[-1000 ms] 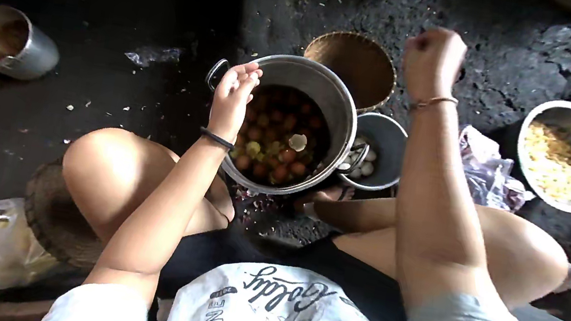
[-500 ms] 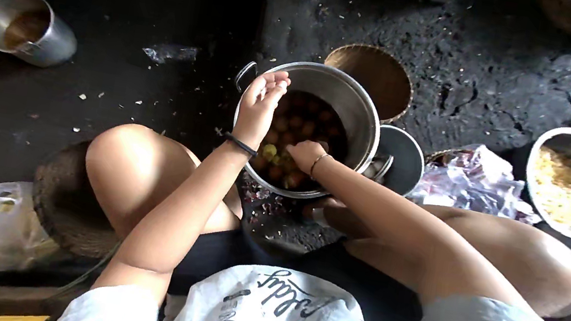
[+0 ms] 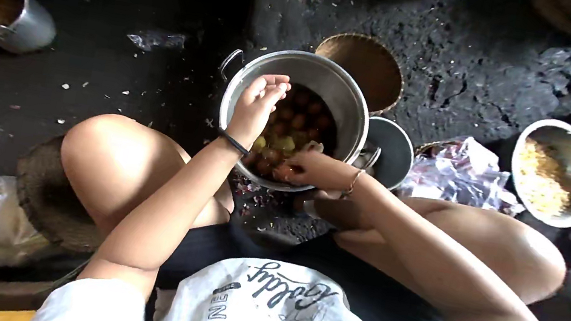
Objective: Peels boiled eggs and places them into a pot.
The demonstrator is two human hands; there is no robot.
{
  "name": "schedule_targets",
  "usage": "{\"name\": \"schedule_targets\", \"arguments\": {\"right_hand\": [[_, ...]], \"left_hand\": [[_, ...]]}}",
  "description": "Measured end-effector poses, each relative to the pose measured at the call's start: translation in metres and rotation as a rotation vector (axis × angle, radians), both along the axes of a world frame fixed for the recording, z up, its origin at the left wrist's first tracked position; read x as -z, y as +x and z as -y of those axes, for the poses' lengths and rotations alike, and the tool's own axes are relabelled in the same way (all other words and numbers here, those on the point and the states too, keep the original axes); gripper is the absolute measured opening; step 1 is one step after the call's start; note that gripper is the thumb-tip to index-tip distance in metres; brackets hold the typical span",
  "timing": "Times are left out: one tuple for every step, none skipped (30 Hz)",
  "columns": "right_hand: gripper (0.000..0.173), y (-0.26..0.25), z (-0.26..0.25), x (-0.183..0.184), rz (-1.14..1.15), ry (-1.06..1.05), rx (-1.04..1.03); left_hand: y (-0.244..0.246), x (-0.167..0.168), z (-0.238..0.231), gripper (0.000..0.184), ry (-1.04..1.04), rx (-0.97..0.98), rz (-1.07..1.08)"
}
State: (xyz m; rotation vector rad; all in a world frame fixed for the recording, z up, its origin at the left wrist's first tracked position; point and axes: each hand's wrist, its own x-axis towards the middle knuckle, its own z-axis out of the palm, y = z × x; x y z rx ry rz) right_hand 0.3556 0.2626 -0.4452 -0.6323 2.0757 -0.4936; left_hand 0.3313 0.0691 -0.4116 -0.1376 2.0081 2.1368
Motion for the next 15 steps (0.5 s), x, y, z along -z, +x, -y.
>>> {"name": "schedule_targets", "arguments": {"right_hand": [[0.031, 0.003, 0.0, 0.002, 0.016, -0.013, 0.02], [0.032, 0.004, -0.003, 0.002, 0.017, -0.06, 0.078], [0.032, 0.002, -0.009, 0.001, 0.005, -0.142, 0.181], [0.034, -0.002, -0.014, -0.003, 0.002, -0.234, 0.298], [0.035, -0.004, -0.018, -0.013, 0.015, -0.333, 0.415], [0.035, -0.005, -0.02, -0.022, 0.036, -0.461, 0.532], [0.036, -0.004, -0.021, -0.032, 0.078, -0.597, 0.644], [0.036, -0.002, -0.02, -0.04, 0.126, -0.725, 0.753], [0.037, 0.002, -0.021, -0.045, 0.167, -0.825, 0.841], [0.039, 0.01, -0.021, -0.048, 0.186, -0.888, 0.908], [0.041, 0.018, -0.021, -0.051, 0.183, -0.913, 0.934], [0.042, 0.023, -0.019, -0.054, 0.132, -0.904, 0.921], [0.041, 0.025, -0.017, -0.055, 0.017, -0.866, 0.872], [0.041, 0.024, -0.015, -0.055, -0.148, -0.792, 0.795], [0.048, 0.023, -0.014, -0.055, -0.331, -0.683, 0.696]], "left_hand": [[0.0, 0.003, 0.0, 0.032, -0.033, 0.036, -0.002], [0.0, 0.005, 0.0, 0.032, -0.069, 0.073, -0.003], [-0.001, 0.008, -0.001, 0.032, -0.099, 0.104, -0.001], [-0.001, 0.01, -0.003, 0.032, -0.119, 0.127, 0.017], [0.002, 0.011, -0.004, 0.034, -0.129, 0.149, 0.045], [0.006, 0.011, -0.005, 0.038, -0.127, 0.177, 0.077], [0.011, 0.01, -0.008, 0.043, -0.126, 0.209, 0.099], [0.016, 0.006, -0.01, 0.048, -0.112, 0.256, 0.109], [0.022, 0.001, -0.013, 0.051, -0.092, 0.299, 0.097], [0.03, -0.005, -0.016, 0.051, -0.074, 0.325, 0.076], [0.035, -0.008, -0.019, 0.048, -0.061, 0.339, 0.052], [0.037, -0.008, -0.021, 0.045, -0.057, 0.332, 0.025], [0.037, -0.007, -0.023, 0.043, -0.048, 0.314, 0.013], [0.036, -0.007, -0.026, 0.042, -0.035, 0.29, 0.028], [0.036, -0.008, -0.027, 0.042, -0.023, 0.276, 0.054]]}}
